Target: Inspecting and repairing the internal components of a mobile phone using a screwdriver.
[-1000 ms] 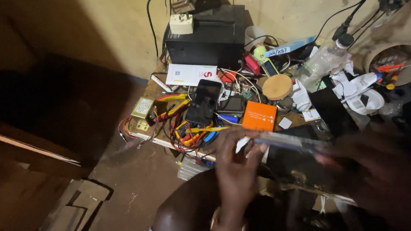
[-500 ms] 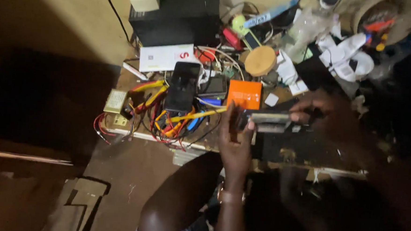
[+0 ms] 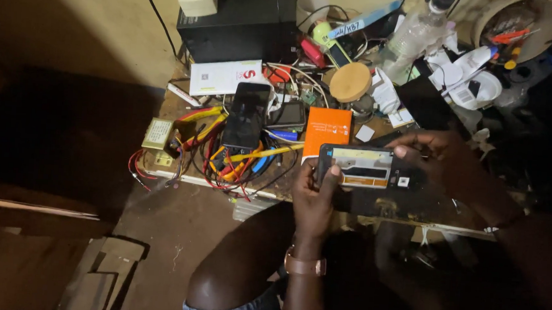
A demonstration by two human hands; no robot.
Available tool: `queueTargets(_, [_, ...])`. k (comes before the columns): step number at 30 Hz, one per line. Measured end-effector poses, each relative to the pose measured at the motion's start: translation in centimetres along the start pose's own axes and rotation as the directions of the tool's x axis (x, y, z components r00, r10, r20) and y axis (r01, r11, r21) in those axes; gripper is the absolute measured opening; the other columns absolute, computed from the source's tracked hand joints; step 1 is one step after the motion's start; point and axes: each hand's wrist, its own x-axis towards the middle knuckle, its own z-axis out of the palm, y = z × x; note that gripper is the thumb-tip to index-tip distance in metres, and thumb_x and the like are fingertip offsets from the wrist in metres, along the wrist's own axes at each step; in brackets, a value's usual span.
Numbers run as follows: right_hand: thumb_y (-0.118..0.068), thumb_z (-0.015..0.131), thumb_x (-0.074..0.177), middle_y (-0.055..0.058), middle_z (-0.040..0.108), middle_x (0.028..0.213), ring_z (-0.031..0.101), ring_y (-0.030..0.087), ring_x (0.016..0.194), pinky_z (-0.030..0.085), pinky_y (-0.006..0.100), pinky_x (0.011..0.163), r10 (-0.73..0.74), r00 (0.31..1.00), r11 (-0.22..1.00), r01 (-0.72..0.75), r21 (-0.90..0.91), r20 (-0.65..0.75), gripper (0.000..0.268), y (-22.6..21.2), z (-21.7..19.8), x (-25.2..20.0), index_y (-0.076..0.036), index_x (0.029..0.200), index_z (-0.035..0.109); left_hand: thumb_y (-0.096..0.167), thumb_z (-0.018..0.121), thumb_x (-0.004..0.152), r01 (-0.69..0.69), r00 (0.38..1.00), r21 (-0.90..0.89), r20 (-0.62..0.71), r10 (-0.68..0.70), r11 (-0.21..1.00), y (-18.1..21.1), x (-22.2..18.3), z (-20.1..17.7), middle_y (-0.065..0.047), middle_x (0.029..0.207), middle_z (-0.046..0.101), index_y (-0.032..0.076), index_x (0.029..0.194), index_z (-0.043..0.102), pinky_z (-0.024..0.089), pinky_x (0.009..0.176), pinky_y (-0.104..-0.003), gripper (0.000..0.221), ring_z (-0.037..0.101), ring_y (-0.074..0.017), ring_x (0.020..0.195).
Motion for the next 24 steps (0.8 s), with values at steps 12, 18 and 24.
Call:
queueTargets(12, [-0.033,0.058,0.073,0.0,0.064,0.077,0.05,0.014,0.079,0.039,0.032,0.067,-0.258,0.964,0.941,0.266,-0.209,0.063,0.024,-0.2,-0.2,-0.5,-0.015,0.084,0.069,0.022,0.058,0.079,-0.145,0.977,0.149,0.176,0.118,0.978,1.9,-0.2,0.0,-0.002,0.084,0.064,0.009,0.085,0.064,0.046,0.076,-0.025,0.016,0.058,-0.0127,0.085])
queueTargets(18, [-0.031,0.057,0.076,0.001,0.066,0.079,0.05,0.016,0.081,0.04,0.032,0.066,-0.361,0.931,0.911,0.363,-0.196,0.048,0.024,-1.0,0.0,-0.6,-0.012,0.084,0.069,0.022,0.06,0.077,-0.155,0.981,0.098,0.132,0.142,0.983,0.7,-0.1,0.1,-0.005,0.084,0.064,0.009,0.081,0.061,0.049,0.076,-0.027,0.014,0.06,-0.0149,0.084])
queueTargets(24, [-0.026,0.059,0.076,0.0,0.065,0.077,0.048,0.015,0.081,0.039,0.029,0.066,-0.363,0.932,0.921,0.361,-0.143,0.016,0.019,-1.9,0.3,-1.0,-0.012,0.085,0.069,0.022,0.062,0.077,-0.151,0.986,0.065,0.087,0.145,0.986,-0.3,-0.3,0.2,-0.004,0.081,0.064,0.008,0.08,0.061,0.049,0.071,-0.024,0.015,0.06,-0.0129,0.079])
